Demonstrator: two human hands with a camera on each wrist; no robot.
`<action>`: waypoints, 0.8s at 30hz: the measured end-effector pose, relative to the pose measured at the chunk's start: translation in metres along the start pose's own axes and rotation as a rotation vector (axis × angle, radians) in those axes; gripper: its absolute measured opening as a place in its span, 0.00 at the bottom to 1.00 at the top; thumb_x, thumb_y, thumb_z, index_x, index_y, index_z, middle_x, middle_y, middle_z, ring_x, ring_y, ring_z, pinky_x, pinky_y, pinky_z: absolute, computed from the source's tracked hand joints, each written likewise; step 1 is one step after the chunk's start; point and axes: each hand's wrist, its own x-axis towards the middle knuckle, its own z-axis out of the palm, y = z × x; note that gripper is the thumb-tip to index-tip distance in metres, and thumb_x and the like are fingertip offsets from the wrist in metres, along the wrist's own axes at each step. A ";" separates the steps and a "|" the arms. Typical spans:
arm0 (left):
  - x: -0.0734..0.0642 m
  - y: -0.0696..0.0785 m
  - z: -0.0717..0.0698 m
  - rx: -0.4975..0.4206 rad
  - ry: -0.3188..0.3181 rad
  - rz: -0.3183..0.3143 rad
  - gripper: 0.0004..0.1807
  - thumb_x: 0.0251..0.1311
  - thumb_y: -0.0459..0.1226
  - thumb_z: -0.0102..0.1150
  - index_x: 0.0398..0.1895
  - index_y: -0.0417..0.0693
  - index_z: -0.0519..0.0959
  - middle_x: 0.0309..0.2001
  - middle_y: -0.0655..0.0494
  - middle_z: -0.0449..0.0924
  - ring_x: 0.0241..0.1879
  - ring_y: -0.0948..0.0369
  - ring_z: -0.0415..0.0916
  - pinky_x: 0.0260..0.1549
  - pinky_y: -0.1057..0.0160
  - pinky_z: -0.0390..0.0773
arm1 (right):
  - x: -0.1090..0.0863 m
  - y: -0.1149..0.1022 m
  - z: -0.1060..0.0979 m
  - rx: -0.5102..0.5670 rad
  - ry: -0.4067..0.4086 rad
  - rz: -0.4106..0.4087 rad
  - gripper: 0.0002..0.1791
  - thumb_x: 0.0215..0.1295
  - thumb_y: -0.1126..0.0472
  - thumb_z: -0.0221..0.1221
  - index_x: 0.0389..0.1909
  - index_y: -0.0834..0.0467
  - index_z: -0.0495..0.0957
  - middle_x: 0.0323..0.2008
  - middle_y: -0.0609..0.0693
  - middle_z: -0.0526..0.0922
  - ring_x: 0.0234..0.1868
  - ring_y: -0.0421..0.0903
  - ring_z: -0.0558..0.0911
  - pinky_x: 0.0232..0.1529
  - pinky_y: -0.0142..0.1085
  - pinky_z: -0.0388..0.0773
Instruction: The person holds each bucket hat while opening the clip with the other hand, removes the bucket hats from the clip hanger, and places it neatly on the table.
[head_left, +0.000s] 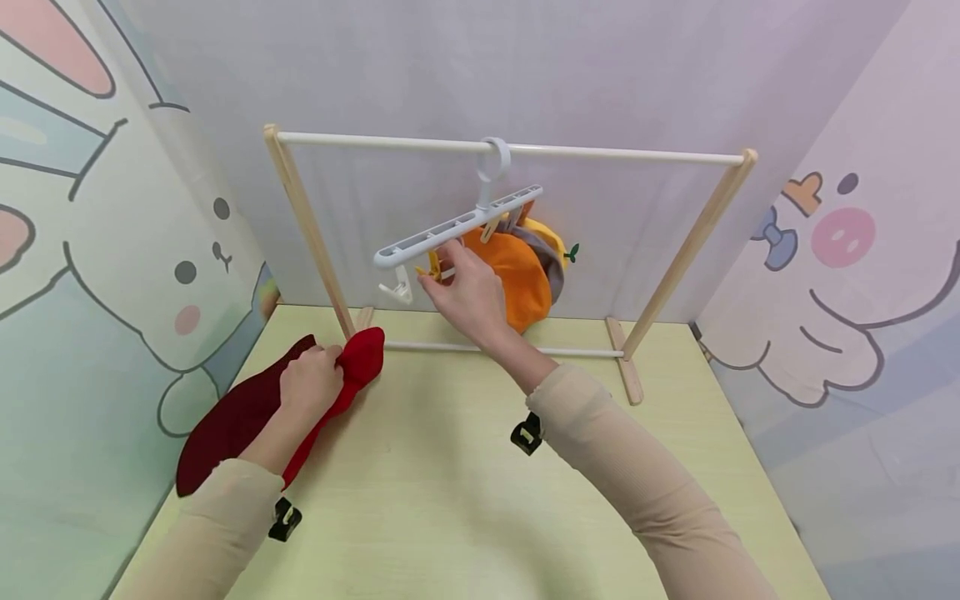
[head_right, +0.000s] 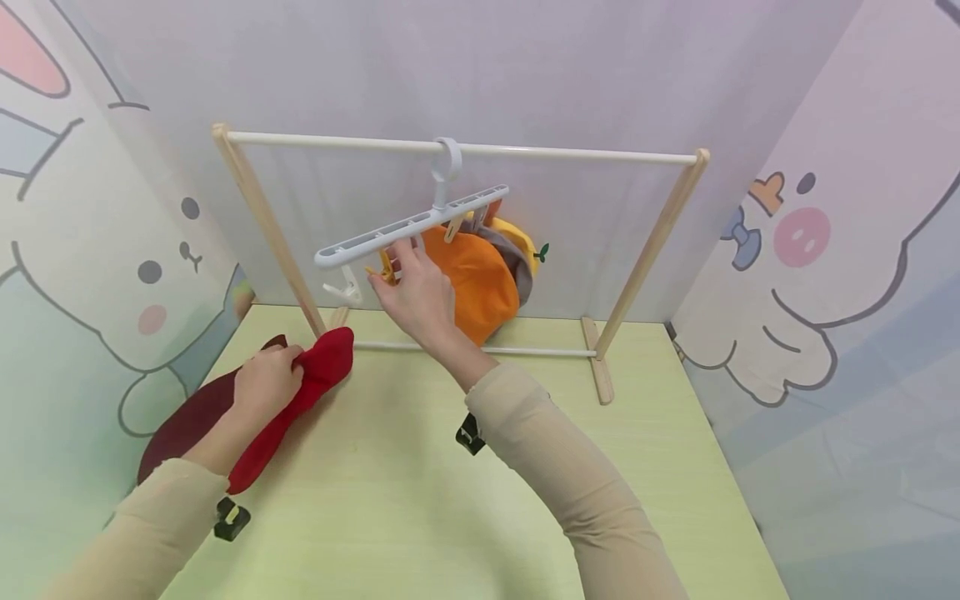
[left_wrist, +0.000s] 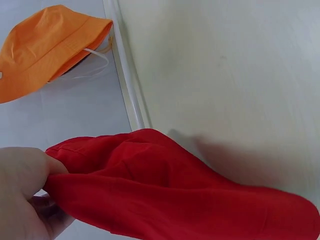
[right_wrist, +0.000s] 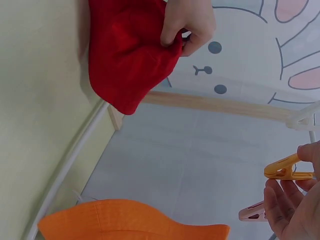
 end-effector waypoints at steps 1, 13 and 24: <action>0.000 0.001 0.002 -0.001 -0.009 0.000 0.15 0.55 0.30 0.54 0.46 0.37 0.78 0.35 0.35 0.78 0.20 0.50 0.72 0.23 0.48 0.78 | 0.000 0.000 0.000 0.000 0.000 0.000 0.16 0.56 0.52 0.63 0.43 0.52 0.72 0.37 0.45 0.81 0.32 0.39 0.81 0.29 0.27 0.75; -0.006 0.015 0.029 -0.021 -0.049 0.008 0.15 0.52 0.32 0.60 0.45 0.41 0.79 0.34 0.38 0.77 0.21 0.49 0.74 0.21 0.50 0.77 | 0.000 0.000 0.000 -0.003 0.007 -0.009 0.16 0.56 0.52 0.63 0.42 0.52 0.73 0.37 0.45 0.81 0.32 0.40 0.81 0.29 0.28 0.75; -0.015 0.025 0.052 -0.070 -0.030 0.010 0.13 0.49 0.32 0.62 0.41 0.41 0.79 0.33 0.41 0.77 0.25 0.47 0.77 0.25 0.48 0.78 | 0.000 0.002 0.001 -0.012 0.006 -0.006 0.16 0.56 0.52 0.63 0.42 0.52 0.73 0.37 0.45 0.81 0.33 0.40 0.82 0.29 0.28 0.75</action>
